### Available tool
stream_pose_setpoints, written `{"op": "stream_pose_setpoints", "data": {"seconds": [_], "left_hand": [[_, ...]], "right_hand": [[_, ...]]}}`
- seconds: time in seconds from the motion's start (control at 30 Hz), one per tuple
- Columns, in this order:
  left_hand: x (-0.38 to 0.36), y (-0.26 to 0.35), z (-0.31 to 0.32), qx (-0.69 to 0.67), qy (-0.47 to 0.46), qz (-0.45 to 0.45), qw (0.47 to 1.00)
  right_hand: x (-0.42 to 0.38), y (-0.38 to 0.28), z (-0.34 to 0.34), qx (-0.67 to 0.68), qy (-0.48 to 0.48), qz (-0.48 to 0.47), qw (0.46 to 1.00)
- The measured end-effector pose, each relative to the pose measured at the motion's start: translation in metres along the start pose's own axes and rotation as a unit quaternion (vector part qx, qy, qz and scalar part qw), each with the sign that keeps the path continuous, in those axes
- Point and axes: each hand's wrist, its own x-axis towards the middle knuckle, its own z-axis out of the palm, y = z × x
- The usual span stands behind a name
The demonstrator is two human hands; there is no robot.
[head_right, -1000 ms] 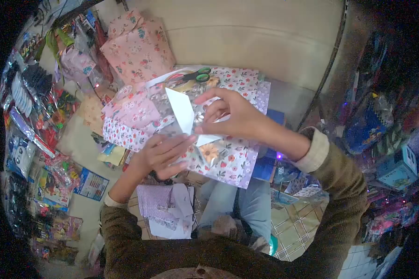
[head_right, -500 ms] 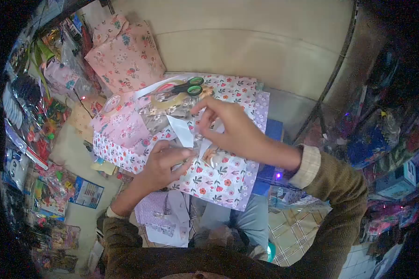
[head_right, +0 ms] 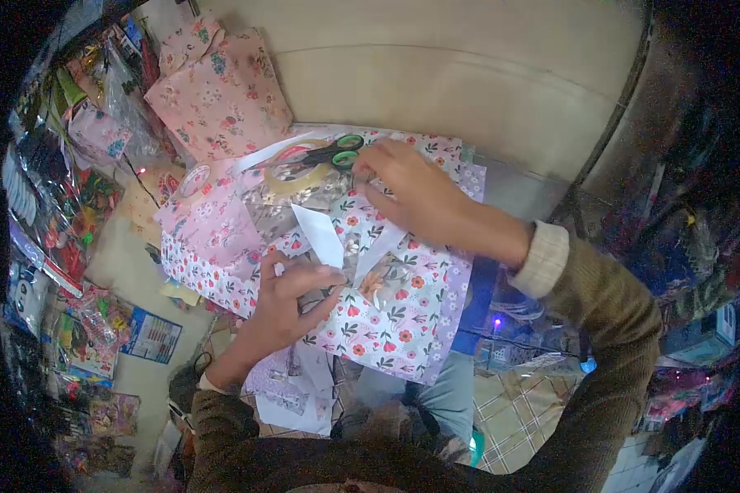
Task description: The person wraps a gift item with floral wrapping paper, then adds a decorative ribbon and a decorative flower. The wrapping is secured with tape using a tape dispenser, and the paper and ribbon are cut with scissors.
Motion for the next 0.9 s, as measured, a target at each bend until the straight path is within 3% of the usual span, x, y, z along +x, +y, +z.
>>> {"op": "stream_pose_setpoints", "data": {"seconds": [0.17, 0.2, 0.3, 0.4, 0.5, 0.6, 0.63, 0.7, 0.73, 0.83, 0.9], "left_hand": [[0.001, 0.006, -0.004, 0.051, -0.037, -0.03, 0.998], [0.001, 0.006, -0.002, 0.052, -0.019, -0.023, 0.998], [-0.002, 0.006, 0.003, 0.056, 0.015, -0.015, 0.998], [-0.002, 0.006, 0.004, 0.071, 0.017, -0.01, 0.997], [-0.001, 0.005, 0.002, 0.082, 0.011, 0.01, 0.997], [-0.001, 0.003, 0.001, 0.08, 0.008, 0.015, 0.997], [-0.002, 0.002, 0.003, 0.086, 0.009, 0.017, 0.996], [-0.004, 0.004, 0.003, 0.087, 0.01, 0.013, 0.996], [-0.003, 0.005, 0.004, 0.086, 0.014, 0.01, 0.996], [-0.009, 0.003, 0.007, 0.134, 0.033, 0.043, 0.99], [-0.016, 0.0, 0.011, 0.165, 0.055, 0.065, 0.983]], "right_hand": [[0.04, 0.012, -0.002, -0.043, 0.06, -0.029, 0.997], [0.046, 0.019, 0.002, -0.036, 0.047, -0.021, 0.998], [0.055, 0.033, -0.001, 0.077, -0.138, 0.025, 0.987], [0.052, 0.022, -0.009, -0.071, -0.163, -0.039, 0.983], [0.047, 0.018, -0.019, -0.113, -0.207, -0.022, 0.972], [0.031, 0.0, -0.047, -0.107, -0.121, 0.008, 0.987], [0.028, -0.006, -0.055, 0.039, -0.171, 0.078, 0.981], [0.024, -0.019, -0.07, 0.325, -0.254, 0.211, 0.886], [0.02, -0.026, -0.078, 0.415, -0.299, 0.2, 0.836], [-0.003, -0.029, -0.081, 0.477, -0.4, 0.266, 0.736], [-0.018, -0.022, -0.077, 0.477, -0.441, 0.264, 0.713]]}}
